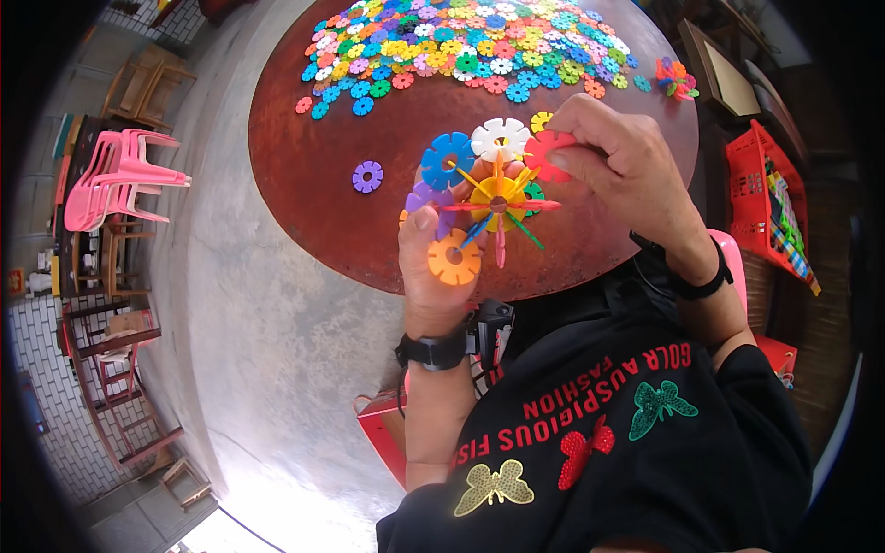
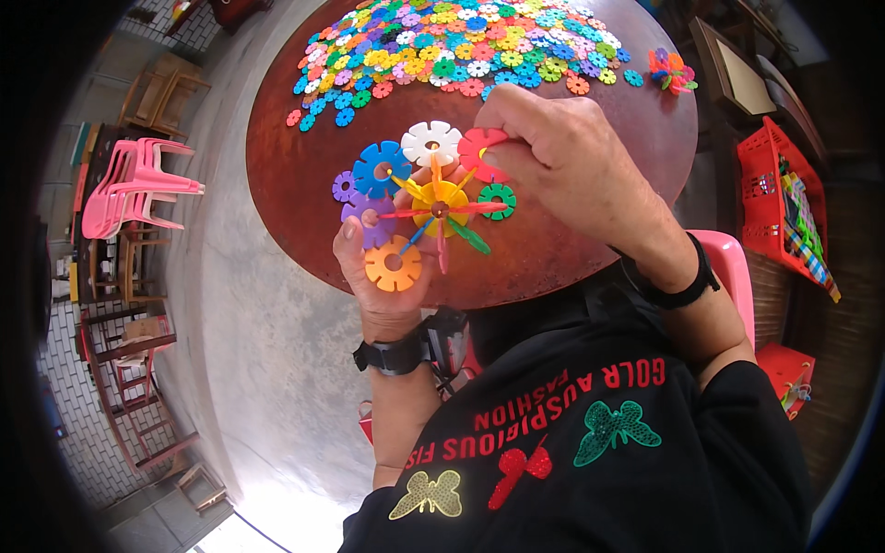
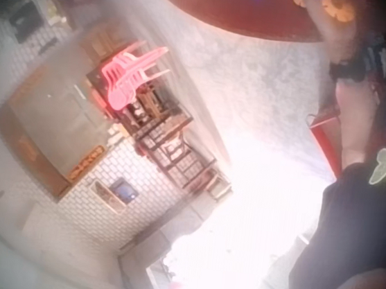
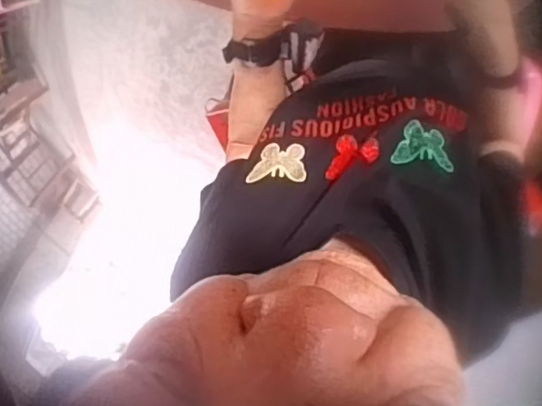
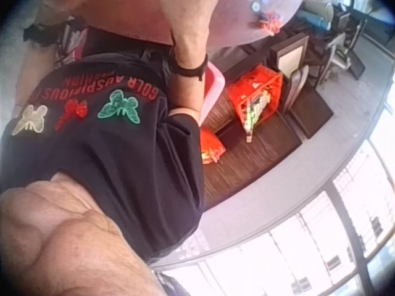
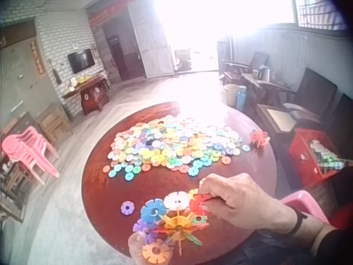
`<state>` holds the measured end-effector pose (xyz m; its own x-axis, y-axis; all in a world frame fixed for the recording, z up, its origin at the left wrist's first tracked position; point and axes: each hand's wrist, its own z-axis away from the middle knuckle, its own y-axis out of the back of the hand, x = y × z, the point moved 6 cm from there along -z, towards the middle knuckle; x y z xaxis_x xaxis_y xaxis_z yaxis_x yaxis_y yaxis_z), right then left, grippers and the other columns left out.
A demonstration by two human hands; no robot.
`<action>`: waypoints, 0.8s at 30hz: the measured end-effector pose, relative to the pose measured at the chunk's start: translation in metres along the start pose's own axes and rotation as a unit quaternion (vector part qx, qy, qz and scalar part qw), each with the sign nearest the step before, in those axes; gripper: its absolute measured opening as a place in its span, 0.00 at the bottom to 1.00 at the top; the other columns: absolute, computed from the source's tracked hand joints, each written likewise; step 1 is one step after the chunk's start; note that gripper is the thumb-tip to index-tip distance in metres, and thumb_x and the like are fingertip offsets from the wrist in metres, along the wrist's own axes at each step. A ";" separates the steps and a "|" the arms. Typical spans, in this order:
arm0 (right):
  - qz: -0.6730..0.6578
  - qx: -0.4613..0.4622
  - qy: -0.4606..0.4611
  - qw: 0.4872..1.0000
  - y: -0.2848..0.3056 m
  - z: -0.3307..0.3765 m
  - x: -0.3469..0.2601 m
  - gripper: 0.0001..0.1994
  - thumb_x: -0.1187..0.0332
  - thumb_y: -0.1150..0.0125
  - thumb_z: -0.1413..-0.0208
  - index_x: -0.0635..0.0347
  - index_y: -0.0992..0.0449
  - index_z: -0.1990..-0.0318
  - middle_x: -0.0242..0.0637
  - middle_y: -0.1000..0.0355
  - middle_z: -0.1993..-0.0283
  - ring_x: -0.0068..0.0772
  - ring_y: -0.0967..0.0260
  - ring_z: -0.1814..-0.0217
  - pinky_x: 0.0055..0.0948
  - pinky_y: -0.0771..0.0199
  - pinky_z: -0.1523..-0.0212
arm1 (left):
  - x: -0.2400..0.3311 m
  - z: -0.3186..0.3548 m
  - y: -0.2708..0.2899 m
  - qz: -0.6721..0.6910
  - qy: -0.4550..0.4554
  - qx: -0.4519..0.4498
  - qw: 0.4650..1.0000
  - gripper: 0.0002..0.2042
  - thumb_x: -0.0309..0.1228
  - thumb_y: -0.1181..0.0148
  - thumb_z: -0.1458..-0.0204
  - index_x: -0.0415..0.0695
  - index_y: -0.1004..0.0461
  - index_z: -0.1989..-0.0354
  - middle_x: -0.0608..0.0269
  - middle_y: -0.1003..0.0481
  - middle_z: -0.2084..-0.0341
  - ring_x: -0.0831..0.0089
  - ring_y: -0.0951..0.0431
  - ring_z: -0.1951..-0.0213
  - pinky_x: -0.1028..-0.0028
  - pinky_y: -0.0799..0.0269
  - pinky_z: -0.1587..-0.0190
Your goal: Assemble colorful plastic snowflake-shaped interlocking toy pieces into a spherical structure.
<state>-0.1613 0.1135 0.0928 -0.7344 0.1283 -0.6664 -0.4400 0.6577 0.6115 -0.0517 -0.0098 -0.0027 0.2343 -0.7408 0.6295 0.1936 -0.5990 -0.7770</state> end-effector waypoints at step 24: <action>0.003 -0.113 0.106 0.988 -0.018 -0.036 -0.001 0.06 0.73 0.45 0.49 0.63 0.28 0.64 0.39 0.29 0.72 0.37 0.30 0.72 0.27 0.33 0.70 | 0.012 0.002 0.013 0.024 -0.017 0.013 0.999 0.41 0.65 0.51 0.52 0.44 0.44 0.38 0.55 0.34 0.46 0.58 0.30 0.47 0.63 0.29 0.52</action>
<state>-0.1712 0.0748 0.0980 -0.8185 -0.0416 -0.5730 -0.5215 0.4721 0.7107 -0.0443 -0.0264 -0.0052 0.2757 -0.7579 0.5912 0.2066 -0.5540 -0.8065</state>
